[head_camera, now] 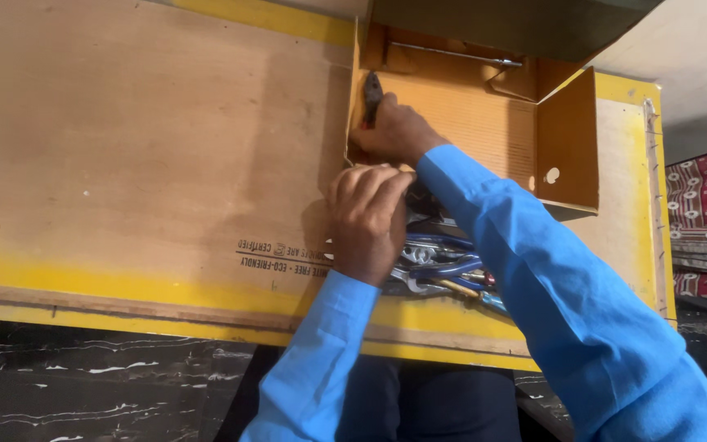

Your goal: The person sits on the floor and organizes a collection of hand tools into a cardboard box. They pick up each tool, briefly inspect it, and place it inside the box one by one.

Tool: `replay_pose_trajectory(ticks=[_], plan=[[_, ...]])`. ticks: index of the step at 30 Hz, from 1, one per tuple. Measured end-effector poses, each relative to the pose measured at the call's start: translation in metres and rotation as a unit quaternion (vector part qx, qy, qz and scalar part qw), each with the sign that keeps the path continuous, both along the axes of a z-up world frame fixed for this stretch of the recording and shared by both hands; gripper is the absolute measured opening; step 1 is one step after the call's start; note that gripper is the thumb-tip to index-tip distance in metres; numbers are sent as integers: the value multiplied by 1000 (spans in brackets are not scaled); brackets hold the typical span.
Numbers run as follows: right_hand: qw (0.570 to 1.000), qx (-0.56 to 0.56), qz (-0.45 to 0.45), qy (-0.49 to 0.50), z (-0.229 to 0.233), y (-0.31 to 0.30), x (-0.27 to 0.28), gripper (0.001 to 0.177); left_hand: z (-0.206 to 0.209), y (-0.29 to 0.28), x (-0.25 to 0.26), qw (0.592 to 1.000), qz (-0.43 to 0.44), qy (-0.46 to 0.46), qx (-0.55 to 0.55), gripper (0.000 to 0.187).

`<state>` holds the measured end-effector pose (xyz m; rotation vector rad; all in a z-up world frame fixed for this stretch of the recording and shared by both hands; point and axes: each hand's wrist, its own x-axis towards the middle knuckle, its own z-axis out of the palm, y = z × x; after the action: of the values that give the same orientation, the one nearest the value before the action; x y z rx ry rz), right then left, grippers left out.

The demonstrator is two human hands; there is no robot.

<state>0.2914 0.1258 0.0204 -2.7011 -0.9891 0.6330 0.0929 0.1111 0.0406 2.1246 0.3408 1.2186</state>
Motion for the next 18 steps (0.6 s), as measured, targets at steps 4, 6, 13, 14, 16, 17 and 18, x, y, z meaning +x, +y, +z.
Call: replay_pose_trajectory(ticks=[4, 6, 13, 14, 16, 17, 18], plan=[[1000, -11, 6, -2, -2, -1, 0, 83, 0, -1, 1, 1000, 5, 2, 0, 17], [1000, -6, 8, -5, -2, -2, -1, 82, 0, -1, 1, 1000, -1, -4, -5, 18], [1000, 12, 10, 5, 0, -3, -3, 71, 2, -2, 0, 1000, 7, 9, -1, 18], [1000, 14, 17, 10, 0, -3, -3, 71, 2, -2, 1, 1000, 9, 9, -1, 18], [999, 21, 29, 16, 0, -5, -2, 69, 2, -3, 1, 1000, 9, 7, -1, 18], [999, 25, 35, 18, 0, -6, -1, 68, 2, -3, 1, 1000, 8, 4, -1, 18], [999, 30, 41, 19, 0, -7, 0, 67, 2, -2, 1, 1000, 8, 1, 0, 19]])
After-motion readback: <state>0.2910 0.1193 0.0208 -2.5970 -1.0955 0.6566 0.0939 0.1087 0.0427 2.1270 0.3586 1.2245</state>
